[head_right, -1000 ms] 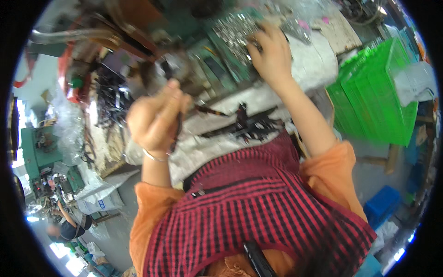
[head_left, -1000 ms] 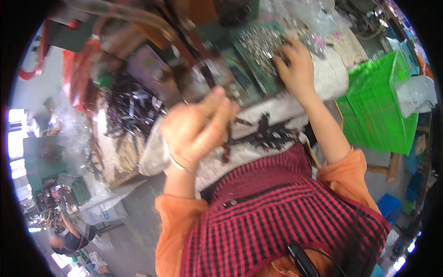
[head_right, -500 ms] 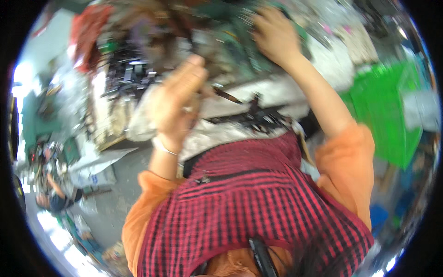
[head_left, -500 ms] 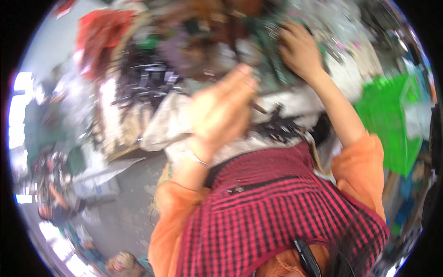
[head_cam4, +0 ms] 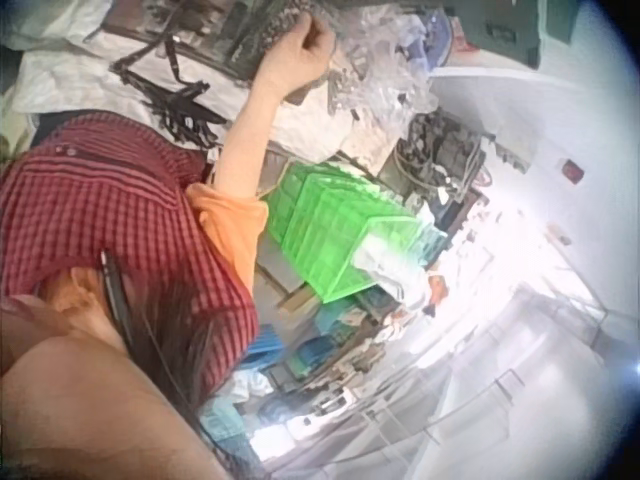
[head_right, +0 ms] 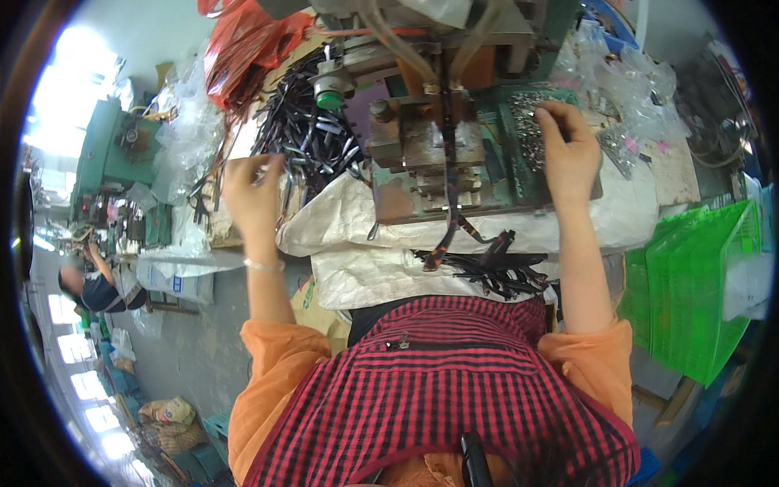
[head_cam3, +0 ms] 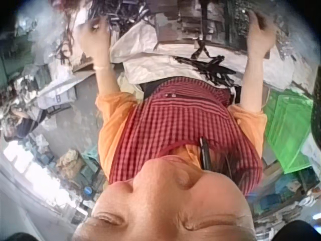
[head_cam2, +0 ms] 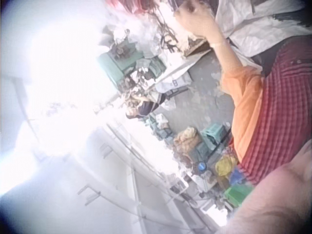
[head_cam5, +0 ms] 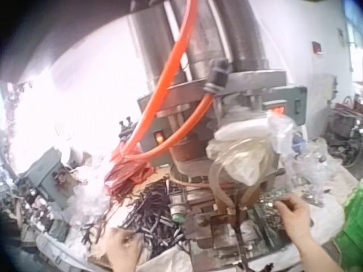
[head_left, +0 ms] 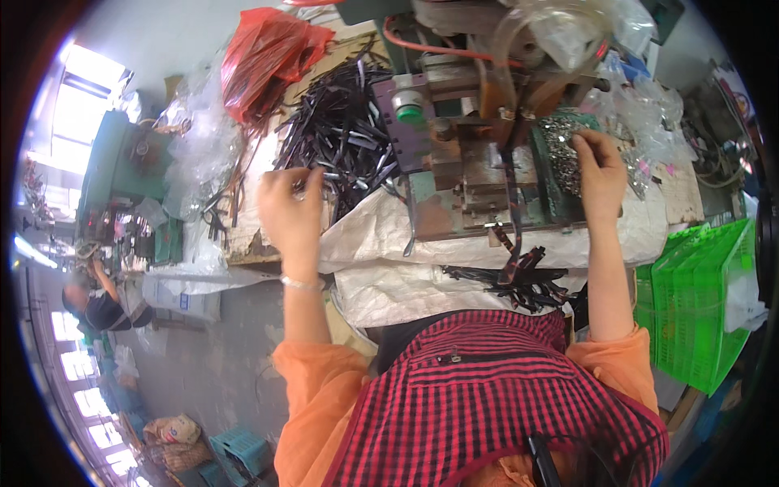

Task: The person repeatedly picks small black plastic strips and metallic pins, places them into a press machine, and activates the press to join the parts. The person then removes the assembled components and sets them aside, continuing the cycle throughout the clip.

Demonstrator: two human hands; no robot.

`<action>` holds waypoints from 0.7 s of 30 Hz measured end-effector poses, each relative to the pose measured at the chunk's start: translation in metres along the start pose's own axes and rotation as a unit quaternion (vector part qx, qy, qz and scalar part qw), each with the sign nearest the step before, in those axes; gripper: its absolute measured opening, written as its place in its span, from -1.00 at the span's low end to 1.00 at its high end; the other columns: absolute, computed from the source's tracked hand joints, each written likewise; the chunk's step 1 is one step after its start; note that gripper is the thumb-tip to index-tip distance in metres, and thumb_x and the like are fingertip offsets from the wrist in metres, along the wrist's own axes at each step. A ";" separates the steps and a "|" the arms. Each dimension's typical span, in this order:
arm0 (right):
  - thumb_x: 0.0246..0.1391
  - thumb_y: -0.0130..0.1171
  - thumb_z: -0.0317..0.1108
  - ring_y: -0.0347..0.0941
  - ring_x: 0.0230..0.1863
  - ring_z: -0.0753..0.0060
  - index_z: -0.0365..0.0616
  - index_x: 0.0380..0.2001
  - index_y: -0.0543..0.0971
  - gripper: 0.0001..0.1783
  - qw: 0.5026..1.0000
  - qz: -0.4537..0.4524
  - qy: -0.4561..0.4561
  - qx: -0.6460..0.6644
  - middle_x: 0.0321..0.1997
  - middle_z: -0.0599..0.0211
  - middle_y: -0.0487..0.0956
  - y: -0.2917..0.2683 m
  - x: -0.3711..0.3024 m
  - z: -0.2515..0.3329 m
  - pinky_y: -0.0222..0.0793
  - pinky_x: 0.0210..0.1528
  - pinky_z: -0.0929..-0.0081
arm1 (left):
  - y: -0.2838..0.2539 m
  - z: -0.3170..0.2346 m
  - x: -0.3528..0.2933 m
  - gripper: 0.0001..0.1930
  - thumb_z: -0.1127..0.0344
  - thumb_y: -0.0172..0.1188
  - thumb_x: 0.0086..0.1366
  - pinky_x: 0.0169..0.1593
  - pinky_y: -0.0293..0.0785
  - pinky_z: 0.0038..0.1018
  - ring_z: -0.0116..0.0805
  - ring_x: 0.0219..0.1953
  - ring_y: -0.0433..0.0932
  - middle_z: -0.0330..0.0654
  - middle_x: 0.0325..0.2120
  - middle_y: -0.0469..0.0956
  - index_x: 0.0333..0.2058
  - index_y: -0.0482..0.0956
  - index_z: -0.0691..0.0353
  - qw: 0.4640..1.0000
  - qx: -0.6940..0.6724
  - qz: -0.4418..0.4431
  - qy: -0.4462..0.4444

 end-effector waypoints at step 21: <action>0.36 0.15 -0.48 0.51 0.08 0.40 -0.35 0.09 0.53 -0.72 0.991 0.098 0.003 0.094 0.06 0.24 0.61 0.035 -0.015 0.021 0.37 0.20 0.43 | 0.072 -0.059 -0.017 -0.77 0.32 0.40 0.30 -0.41 0.36 -0.38 -0.37 -0.53 0.39 -0.06 -0.55 0.48 -0.40 0.58 0.36 0.910 -0.401 -0.031 -0.098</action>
Point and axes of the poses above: each hand's wrist, its own x-axis towards the middle knuckle, its own y-axis out of the palm, z = x × y, the point moved 2 cm from there along x, towards the middle knuckle
